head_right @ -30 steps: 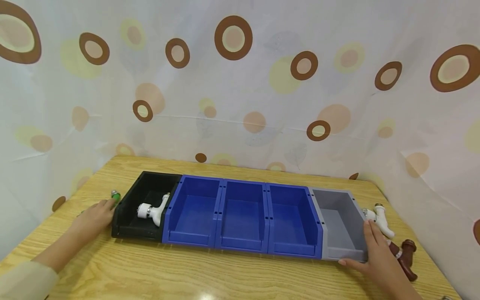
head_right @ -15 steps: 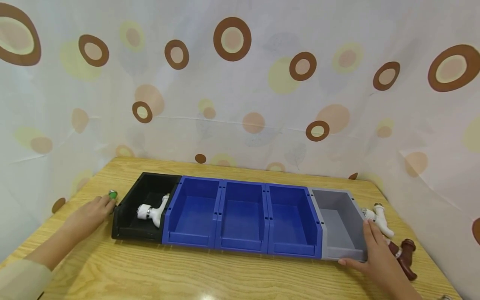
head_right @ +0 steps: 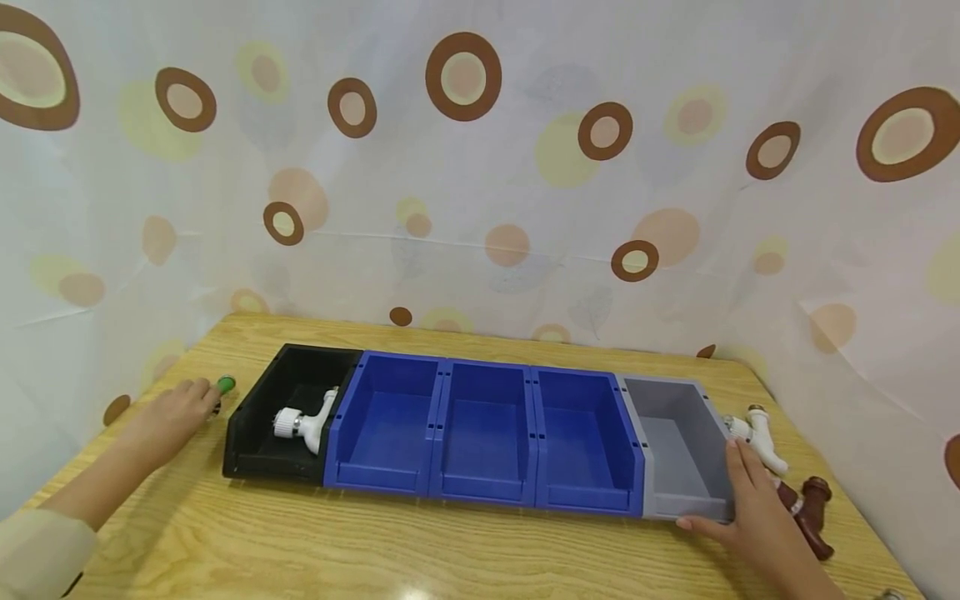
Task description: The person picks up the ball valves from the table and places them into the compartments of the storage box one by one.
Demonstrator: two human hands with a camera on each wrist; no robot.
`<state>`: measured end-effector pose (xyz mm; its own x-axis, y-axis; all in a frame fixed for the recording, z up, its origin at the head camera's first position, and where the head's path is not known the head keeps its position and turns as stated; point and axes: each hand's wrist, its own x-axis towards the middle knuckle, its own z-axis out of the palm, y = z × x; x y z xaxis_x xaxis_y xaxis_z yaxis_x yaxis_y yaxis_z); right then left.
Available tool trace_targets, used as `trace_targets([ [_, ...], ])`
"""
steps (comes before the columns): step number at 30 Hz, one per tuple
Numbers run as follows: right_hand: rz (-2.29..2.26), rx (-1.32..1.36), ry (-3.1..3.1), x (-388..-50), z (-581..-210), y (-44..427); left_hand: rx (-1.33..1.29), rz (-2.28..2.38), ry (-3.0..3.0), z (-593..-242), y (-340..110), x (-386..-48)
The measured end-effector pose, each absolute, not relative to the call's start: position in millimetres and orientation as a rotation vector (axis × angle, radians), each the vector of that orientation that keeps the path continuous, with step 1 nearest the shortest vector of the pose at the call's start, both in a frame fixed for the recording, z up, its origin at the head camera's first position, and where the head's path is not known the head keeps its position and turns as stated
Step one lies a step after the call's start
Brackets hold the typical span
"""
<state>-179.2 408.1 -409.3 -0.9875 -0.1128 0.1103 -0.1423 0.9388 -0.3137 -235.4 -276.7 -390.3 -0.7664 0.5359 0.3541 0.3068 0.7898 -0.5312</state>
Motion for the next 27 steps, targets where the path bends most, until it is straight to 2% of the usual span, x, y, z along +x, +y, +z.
trace_targets([
  [12, 0.511, 0.194, -2.998, -179.7, -410.0, 408.6, -0.563, 0.467, -2.344, -386.9, -284.5, -242.0],
  [20, 0.505, 0.180, -3.004, -180.0, -410.4, 407.5, -0.499, 0.403, -2.487, -374.4, -287.8, -237.9],
  [27, 0.495, 0.194, -2.989, -180.6, -410.6, 407.8, -0.387, -0.037, -2.643, -369.8, -290.6, -236.7],
])
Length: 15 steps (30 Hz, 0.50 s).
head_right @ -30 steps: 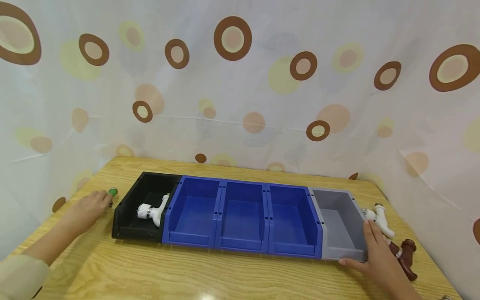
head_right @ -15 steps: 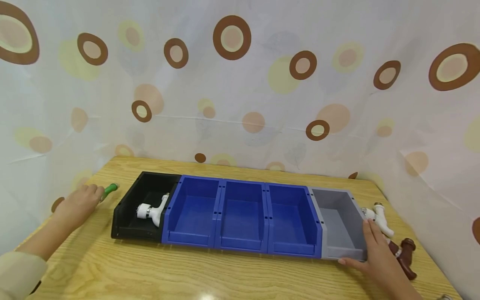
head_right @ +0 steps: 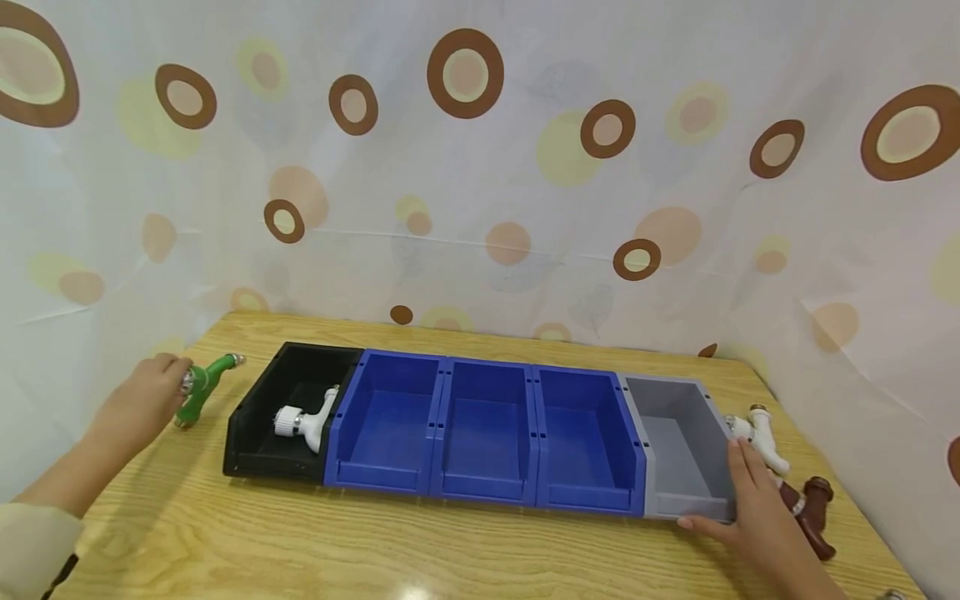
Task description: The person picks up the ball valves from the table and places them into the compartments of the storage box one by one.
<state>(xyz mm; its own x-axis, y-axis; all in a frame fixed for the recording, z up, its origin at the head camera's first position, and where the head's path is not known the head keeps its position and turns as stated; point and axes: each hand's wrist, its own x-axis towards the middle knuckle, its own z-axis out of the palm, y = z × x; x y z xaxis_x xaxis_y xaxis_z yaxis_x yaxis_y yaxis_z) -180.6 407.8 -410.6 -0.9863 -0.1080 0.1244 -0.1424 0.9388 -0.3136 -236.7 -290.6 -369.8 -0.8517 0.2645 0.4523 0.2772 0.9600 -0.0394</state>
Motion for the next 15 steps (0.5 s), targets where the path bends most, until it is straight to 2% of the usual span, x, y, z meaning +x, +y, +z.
trace_targets([
  [15, 0.498, 0.190, -3.007, -180.1, -408.5, 407.4, -0.285, -0.340, -2.616, -369.6, -297.0, -237.3],
])
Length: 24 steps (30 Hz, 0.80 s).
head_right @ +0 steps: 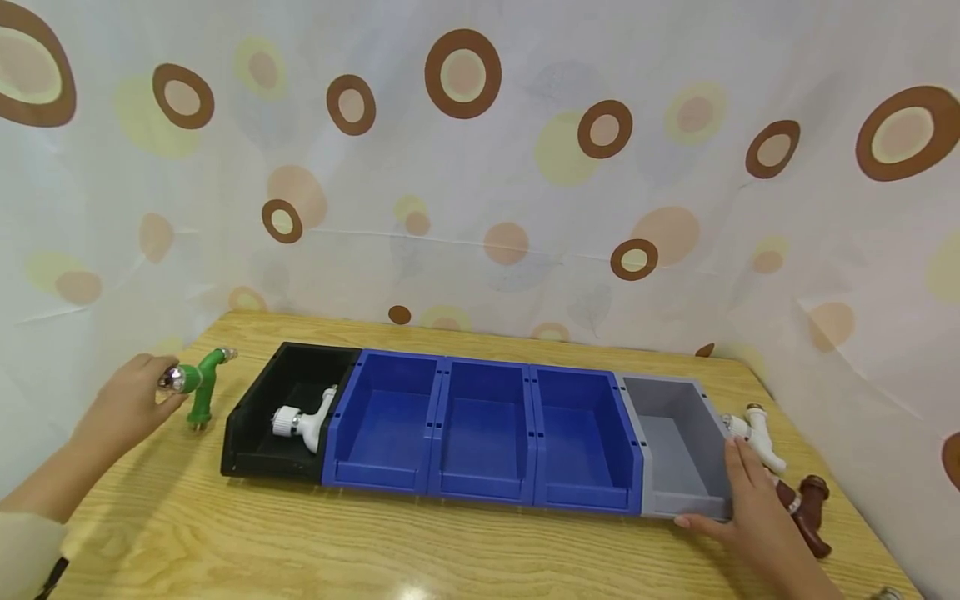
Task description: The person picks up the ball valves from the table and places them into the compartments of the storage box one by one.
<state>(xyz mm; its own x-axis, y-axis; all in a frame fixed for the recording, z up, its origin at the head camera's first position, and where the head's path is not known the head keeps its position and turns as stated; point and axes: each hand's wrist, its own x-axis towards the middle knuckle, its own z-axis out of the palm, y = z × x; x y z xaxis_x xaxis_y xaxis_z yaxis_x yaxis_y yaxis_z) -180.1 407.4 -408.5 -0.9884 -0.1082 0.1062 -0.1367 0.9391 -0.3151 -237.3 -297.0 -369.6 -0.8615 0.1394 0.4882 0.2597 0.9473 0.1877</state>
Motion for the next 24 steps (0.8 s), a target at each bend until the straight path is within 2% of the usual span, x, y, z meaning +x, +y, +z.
trace_targets([
  [24, 0.455, 0.189, -2.999, -180.1, -409.1, 407.3, -0.263, -0.416, -2.641, -358.9, -299.7, -231.3],
])
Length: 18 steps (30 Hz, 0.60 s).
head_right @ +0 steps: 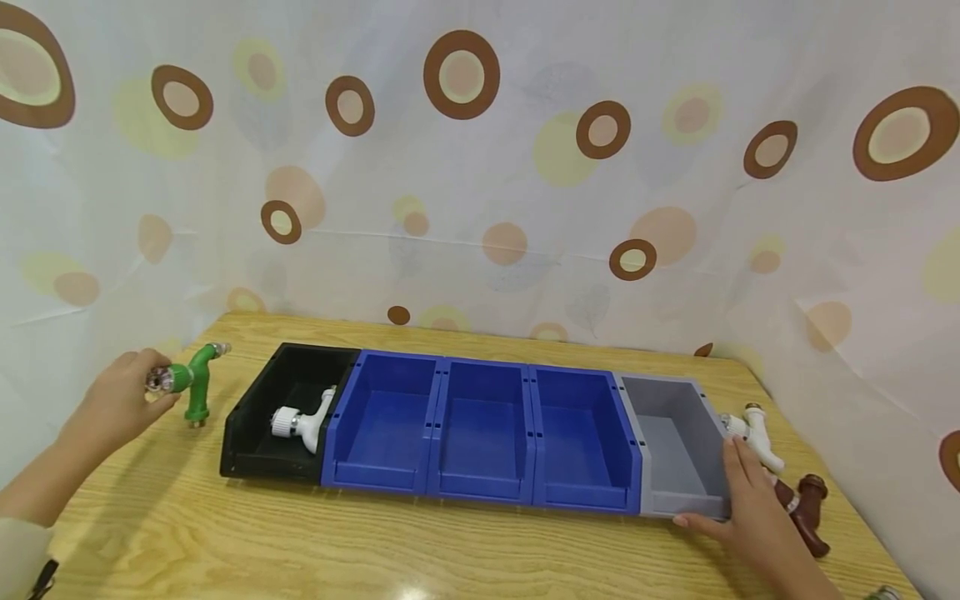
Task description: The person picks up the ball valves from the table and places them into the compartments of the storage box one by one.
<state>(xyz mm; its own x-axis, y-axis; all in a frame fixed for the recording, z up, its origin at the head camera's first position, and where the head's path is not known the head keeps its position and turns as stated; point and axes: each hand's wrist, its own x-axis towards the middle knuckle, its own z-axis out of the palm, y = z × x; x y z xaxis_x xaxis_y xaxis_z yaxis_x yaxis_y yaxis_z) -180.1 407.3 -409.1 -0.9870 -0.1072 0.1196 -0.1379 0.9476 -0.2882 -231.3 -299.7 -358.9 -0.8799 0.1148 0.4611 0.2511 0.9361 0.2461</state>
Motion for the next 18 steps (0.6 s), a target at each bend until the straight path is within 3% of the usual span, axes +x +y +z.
trace_targets([
  [18, 0.476, 0.169, -3.018, -179.4, -406.2, 405.5, -0.150, -0.478, -2.618, -351.2, -294.1, -229.3],
])
